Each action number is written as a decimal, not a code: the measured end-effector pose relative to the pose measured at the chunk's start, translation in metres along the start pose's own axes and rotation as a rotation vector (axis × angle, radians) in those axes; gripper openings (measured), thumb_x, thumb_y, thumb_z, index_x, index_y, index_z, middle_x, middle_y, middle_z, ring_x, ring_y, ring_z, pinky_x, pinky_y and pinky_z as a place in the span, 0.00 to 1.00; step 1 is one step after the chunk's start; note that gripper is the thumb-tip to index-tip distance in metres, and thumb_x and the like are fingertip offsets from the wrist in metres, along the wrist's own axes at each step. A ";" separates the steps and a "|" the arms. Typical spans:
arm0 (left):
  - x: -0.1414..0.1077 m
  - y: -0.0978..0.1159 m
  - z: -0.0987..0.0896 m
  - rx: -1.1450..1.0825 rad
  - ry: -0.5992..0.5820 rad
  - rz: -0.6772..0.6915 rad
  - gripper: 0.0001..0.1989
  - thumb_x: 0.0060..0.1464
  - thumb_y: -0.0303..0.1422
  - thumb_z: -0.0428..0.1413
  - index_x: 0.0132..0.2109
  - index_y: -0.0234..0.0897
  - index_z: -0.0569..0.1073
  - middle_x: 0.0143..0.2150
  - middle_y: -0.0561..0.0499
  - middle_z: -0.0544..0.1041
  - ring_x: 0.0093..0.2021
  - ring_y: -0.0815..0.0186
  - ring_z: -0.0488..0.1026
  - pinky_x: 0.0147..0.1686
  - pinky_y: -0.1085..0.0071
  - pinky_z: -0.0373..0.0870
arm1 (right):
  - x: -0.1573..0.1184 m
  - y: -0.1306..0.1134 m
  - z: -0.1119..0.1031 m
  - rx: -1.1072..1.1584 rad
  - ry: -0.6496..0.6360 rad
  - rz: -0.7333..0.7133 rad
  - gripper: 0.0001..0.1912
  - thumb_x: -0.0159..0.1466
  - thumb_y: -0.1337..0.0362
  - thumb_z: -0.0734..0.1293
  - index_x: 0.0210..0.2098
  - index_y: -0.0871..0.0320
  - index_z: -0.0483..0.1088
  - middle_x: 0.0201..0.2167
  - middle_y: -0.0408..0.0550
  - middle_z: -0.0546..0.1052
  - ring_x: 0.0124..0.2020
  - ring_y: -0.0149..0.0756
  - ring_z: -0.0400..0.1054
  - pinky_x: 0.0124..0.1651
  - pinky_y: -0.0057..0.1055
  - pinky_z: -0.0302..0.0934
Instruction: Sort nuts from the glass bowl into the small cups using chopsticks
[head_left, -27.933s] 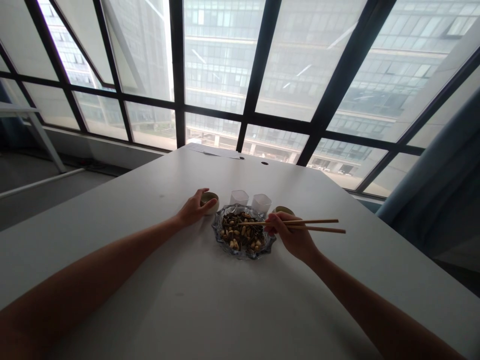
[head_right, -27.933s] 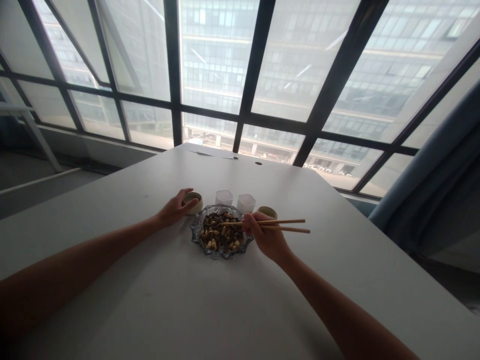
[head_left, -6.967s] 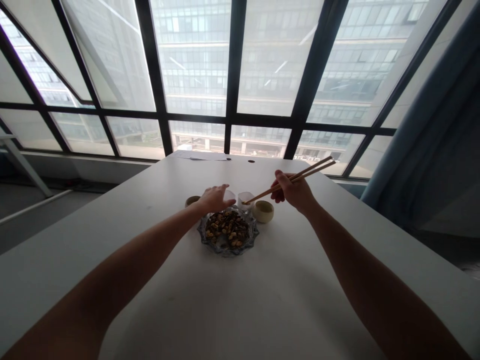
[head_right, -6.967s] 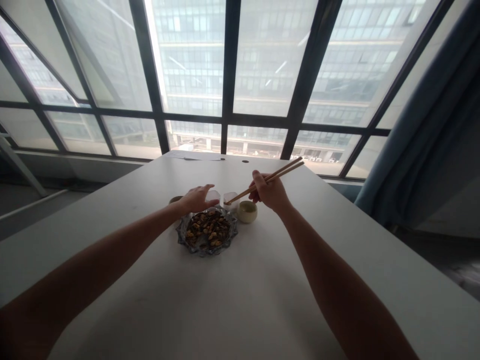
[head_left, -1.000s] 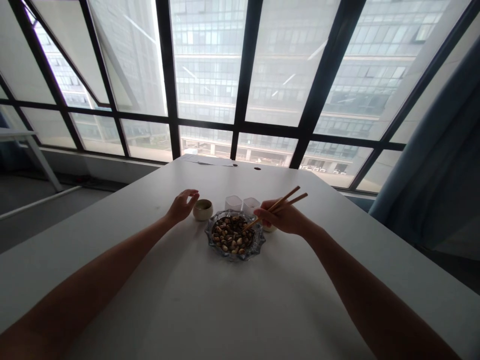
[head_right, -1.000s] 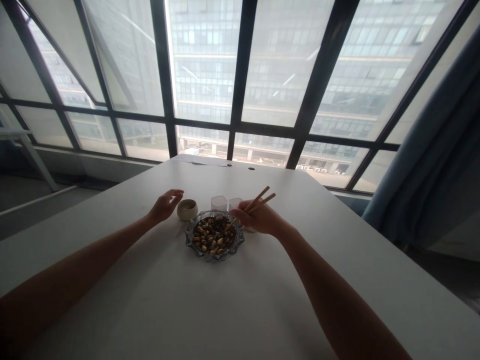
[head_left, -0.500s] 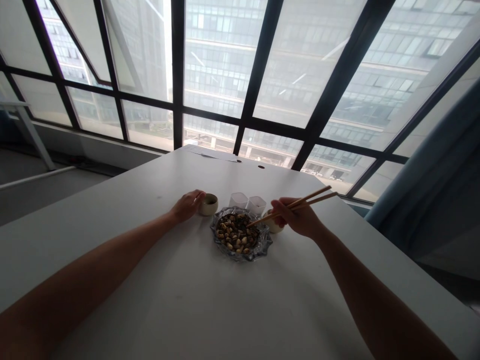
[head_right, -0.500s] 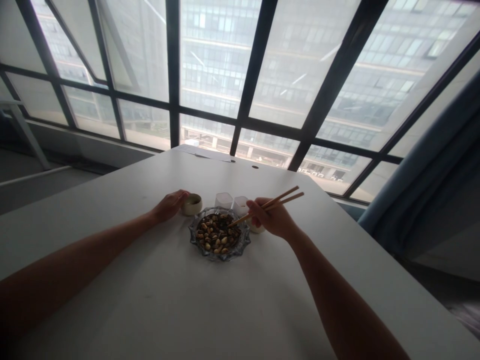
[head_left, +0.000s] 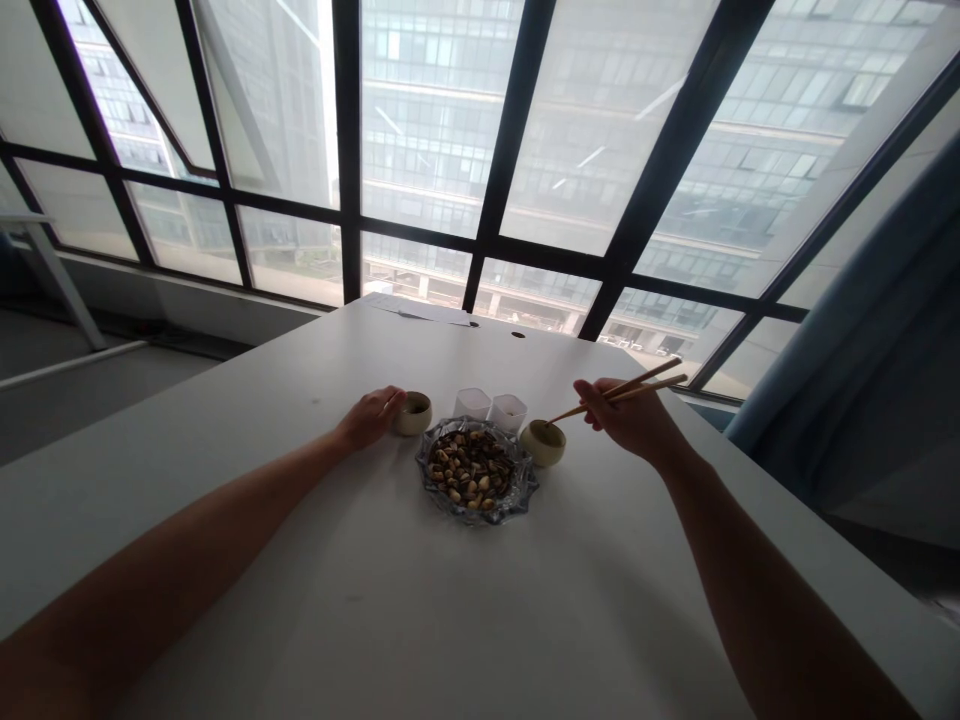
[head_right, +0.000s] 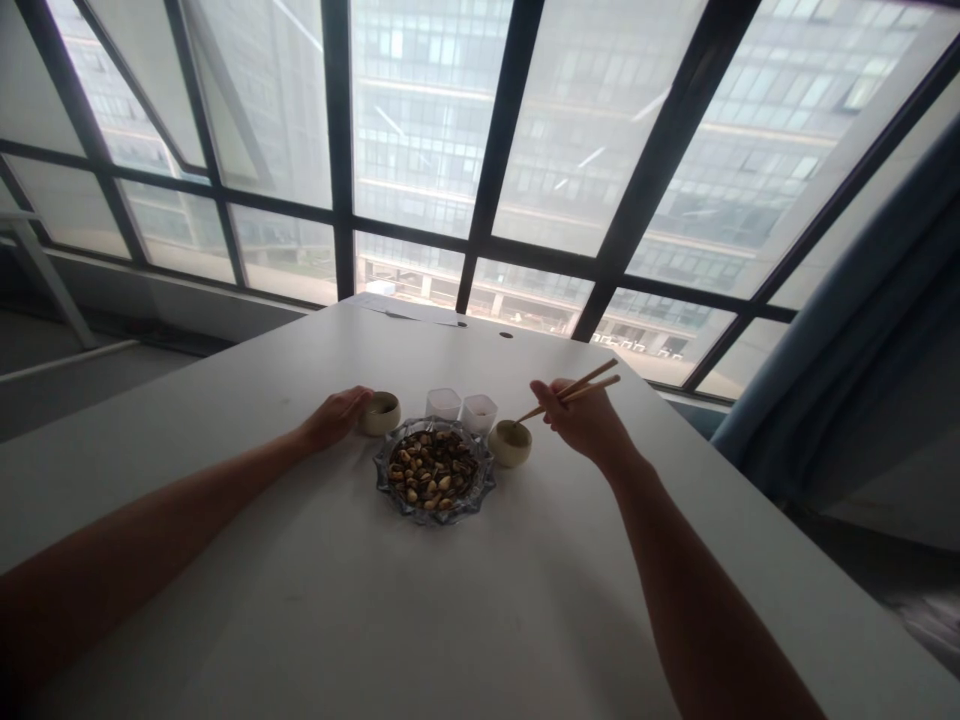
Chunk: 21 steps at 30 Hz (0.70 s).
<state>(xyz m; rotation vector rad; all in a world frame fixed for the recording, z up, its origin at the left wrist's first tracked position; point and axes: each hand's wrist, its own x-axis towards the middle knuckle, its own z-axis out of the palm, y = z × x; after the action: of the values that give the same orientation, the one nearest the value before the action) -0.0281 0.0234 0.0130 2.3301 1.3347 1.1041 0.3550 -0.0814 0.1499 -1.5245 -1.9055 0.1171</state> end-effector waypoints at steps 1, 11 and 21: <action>0.000 0.000 0.000 -0.002 0.000 -0.002 0.29 0.66 0.52 0.35 0.40 0.37 0.73 0.36 0.45 0.78 0.37 0.59 0.76 0.41 0.62 0.71 | 0.001 0.002 0.000 -0.003 -0.027 0.012 0.35 0.63 0.33 0.61 0.24 0.59 0.73 0.18 0.51 0.77 0.18 0.35 0.73 0.22 0.29 0.66; 0.000 -0.002 0.000 -0.012 0.006 -0.015 0.28 0.65 0.52 0.37 0.40 0.38 0.74 0.36 0.46 0.78 0.37 0.59 0.75 0.41 0.63 0.70 | -0.002 -0.004 -0.007 0.029 -0.104 0.057 0.33 0.62 0.35 0.63 0.23 0.59 0.74 0.16 0.50 0.76 0.15 0.33 0.70 0.20 0.28 0.65; 0.002 0.001 0.000 -0.011 -0.025 -0.040 0.29 0.65 0.52 0.37 0.42 0.36 0.75 0.37 0.44 0.79 0.38 0.58 0.76 0.40 0.63 0.70 | -0.003 -0.004 -0.006 -0.021 -0.084 0.071 0.32 0.64 0.36 0.62 0.23 0.58 0.73 0.17 0.49 0.76 0.17 0.34 0.70 0.20 0.27 0.64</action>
<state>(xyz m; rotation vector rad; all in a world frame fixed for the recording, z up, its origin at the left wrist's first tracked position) -0.0267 0.0245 0.0143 2.2910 1.3570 1.0649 0.3550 -0.0877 0.1546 -1.6255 -1.9233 0.1964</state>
